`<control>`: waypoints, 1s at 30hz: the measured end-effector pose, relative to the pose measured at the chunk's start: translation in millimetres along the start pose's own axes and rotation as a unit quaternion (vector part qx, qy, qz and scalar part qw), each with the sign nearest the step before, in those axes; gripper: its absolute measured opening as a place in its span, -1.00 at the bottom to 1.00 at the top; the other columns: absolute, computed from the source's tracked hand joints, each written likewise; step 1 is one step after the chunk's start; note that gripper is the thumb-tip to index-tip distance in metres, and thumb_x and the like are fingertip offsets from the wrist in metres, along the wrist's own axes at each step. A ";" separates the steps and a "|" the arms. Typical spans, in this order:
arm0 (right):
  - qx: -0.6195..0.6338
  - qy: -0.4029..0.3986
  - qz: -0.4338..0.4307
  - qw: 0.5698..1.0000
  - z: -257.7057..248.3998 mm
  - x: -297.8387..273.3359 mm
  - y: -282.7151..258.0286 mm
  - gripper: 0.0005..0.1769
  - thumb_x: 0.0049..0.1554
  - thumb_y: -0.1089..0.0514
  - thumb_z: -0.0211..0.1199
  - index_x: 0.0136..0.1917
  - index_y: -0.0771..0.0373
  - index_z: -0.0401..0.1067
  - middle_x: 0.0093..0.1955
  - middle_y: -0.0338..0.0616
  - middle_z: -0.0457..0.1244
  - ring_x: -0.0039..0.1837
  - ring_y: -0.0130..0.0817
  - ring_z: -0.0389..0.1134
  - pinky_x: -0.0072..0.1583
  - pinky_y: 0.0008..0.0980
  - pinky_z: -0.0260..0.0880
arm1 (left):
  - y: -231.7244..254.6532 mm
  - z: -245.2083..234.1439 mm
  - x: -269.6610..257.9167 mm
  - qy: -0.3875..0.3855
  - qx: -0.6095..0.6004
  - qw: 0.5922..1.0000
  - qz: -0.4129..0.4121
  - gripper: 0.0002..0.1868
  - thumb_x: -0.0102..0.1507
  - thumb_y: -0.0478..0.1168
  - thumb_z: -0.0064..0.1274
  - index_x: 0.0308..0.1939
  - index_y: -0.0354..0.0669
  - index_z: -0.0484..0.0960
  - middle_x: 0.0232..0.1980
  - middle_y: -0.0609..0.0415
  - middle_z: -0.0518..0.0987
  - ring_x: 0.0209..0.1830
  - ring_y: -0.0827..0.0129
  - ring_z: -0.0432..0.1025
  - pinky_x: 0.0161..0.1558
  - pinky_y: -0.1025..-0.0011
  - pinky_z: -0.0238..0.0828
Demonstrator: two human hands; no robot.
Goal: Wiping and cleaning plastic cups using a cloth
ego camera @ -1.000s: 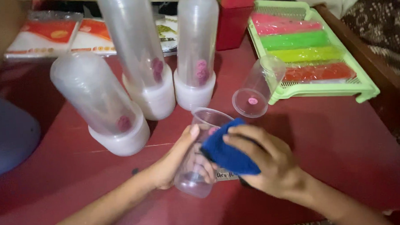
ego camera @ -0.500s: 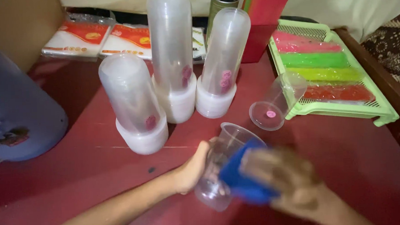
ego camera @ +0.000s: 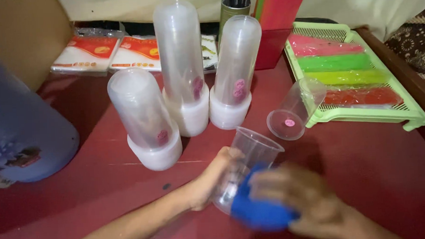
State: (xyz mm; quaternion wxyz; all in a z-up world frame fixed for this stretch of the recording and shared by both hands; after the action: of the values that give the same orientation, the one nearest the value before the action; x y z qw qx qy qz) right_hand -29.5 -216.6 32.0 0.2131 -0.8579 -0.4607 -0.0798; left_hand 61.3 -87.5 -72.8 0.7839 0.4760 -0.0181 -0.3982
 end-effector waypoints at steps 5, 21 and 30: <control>0.007 0.075 0.026 0.997 5.7 3.6 -0.4 -0.45 0.11 0.06 0.01 0.36 0.09 0.40 0.39 -0.20 0.30 0.41 -0.30 0.37 0.47 -0.20 0.15 | 6.0 6.9 -3.7 -0.099 0.000 0.995 0.026 -0.26 0.27 0.11 -0.33 0.44 -0.23 0.22 0.16 -0.15 0.50 -0.02 0.14 0.51 -0.34 0.36 0.55; -0.052 0.209 0.115 0.970 -19.2 -13.1 37.4 -0.37 -0.03 0.30 0.32 0.32 0.14 0.35 0.40 -0.02 0.27 0.43 -0.08 0.36 0.47 -0.21 0.31 | 5.5 19.7 -13.1 -0.170 0.024 0.985 -0.016 -0.04 0.29 0.45 -0.57 0.48 -0.19 0.27 -0.25 -0.29 0.55 -0.33 0.02 0.56 -0.08 0.19 0.58; -0.169 0.138 0.013 0.976 -22.1 -2.0 16.9 -0.32 -0.01 -0.06 0.58 0.31 0.05 0.39 0.42 -0.17 0.29 0.29 -0.17 0.45 0.27 -0.18 0.38 | 23.4 23.7 -22.2 -0.143 -0.079 0.986 0.033 -0.43 0.28 0.02 0.10 0.24 -0.25 0.42 0.06 -0.11 0.61 -0.07 0.23 0.57 -0.16 0.13 0.66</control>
State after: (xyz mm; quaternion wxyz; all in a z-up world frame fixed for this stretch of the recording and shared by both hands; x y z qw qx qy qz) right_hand -15.4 -236.0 46.2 0.1278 -0.8679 -0.3957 -0.2716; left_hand 50.7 -85.3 -34.3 0.8214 0.3497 -0.1141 -0.4358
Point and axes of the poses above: each hand's wrist, its own x-axis towards the middle knuckle, its own z-axis out of the palm, y = z × x, the point moved 7 cm from there along x, towards the middle knuckle
